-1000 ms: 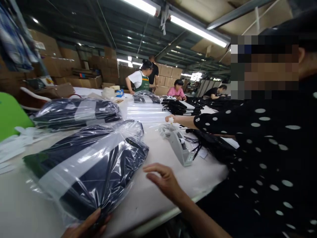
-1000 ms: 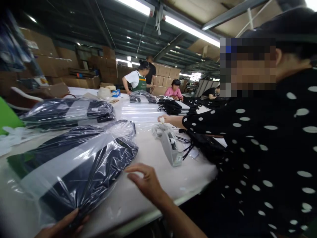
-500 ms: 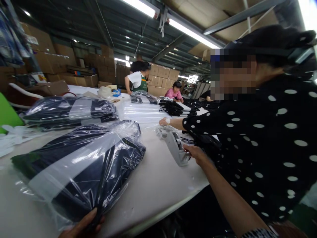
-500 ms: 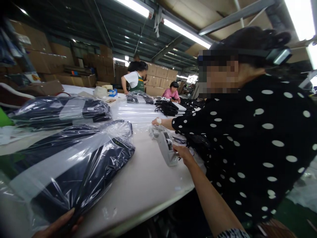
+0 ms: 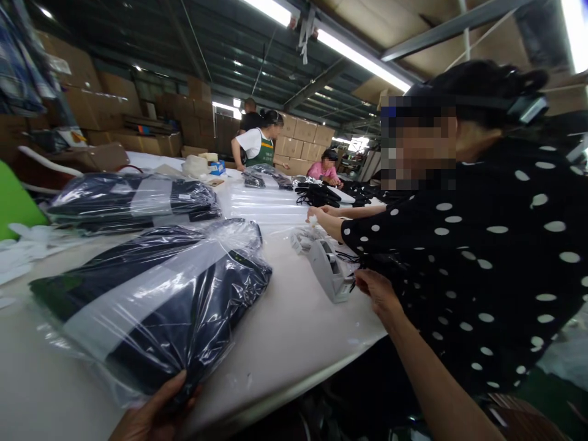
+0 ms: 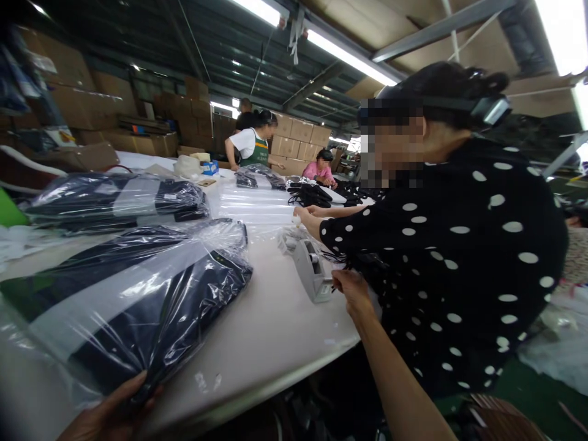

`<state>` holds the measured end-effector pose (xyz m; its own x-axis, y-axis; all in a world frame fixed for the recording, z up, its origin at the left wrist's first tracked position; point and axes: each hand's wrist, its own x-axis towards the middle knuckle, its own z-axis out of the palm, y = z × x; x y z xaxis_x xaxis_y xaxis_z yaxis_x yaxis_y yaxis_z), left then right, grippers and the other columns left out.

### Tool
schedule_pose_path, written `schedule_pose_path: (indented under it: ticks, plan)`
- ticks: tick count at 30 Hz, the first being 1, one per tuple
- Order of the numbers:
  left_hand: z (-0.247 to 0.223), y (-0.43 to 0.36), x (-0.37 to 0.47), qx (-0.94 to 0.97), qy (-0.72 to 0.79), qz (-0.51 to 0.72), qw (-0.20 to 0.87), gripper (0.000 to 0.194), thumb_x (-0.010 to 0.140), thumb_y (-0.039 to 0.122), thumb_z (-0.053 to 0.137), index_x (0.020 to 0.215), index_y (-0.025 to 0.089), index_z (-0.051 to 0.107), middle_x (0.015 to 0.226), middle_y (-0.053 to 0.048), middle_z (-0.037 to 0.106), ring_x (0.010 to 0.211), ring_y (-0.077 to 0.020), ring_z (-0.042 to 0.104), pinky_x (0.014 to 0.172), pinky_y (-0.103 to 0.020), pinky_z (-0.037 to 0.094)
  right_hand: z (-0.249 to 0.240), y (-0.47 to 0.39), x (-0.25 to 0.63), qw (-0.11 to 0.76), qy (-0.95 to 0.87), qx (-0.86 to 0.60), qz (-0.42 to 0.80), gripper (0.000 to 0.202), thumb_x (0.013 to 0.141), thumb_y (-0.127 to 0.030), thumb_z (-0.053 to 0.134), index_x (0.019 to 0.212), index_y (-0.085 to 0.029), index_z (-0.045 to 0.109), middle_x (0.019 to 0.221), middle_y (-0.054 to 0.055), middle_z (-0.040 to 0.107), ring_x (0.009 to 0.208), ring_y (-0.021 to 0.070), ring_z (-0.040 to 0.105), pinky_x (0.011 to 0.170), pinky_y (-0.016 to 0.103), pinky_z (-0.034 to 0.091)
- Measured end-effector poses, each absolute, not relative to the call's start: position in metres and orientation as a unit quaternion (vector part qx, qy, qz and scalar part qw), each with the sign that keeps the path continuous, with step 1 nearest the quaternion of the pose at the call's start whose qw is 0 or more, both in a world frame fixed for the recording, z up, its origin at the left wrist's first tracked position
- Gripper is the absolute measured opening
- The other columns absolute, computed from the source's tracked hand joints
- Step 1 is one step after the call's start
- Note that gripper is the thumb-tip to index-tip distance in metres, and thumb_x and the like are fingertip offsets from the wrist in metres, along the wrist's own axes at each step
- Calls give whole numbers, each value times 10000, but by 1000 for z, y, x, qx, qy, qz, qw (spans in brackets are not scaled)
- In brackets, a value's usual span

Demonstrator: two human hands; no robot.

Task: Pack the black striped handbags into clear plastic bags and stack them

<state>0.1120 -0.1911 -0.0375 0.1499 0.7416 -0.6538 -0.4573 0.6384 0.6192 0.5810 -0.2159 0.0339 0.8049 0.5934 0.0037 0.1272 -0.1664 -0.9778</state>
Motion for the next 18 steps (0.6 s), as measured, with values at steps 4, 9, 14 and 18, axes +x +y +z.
schedule_pose_path:
  ticks: [4,9,14,18]
  plan:
    - [-27,-194,117,132,521,421,731,202,750,25,744,927,114,703,869,-55,769,708,-202,736,608,-268,640,13,-236,569,611,-155,-729,266,224,563,-309,779,626,-196,596,553,11,635,485,137,583,499,263,503]
    - [-19,-196,124,111,496,465,725,127,772,-15,688,848,86,677,730,-55,736,583,-164,694,496,-227,581,-13,-241,575,589,-87,-747,295,169,566,-154,750,596,-203,590,523,-5,615,447,119,558,423,210,489]
    - [-21,-198,127,101,478,487,724,173,702,6,771,821,90,677,692,-55,725,539,-166,678,464,-227,557,-18,-244,552,545,-113,-769,316,154,525,-192,799,642,-167,701,607,26,654,470,115,549,389,199,460]
    - [-26,-200,131,125,459,499,724,264,646,77,841,851,104,678,719,-41,727,566,-167,682,488,-232,549,4,-238,441,533,-301,-669,422,352,595,-391,871,805,-140,741,729,43,677,582,121,575,504,227,482]
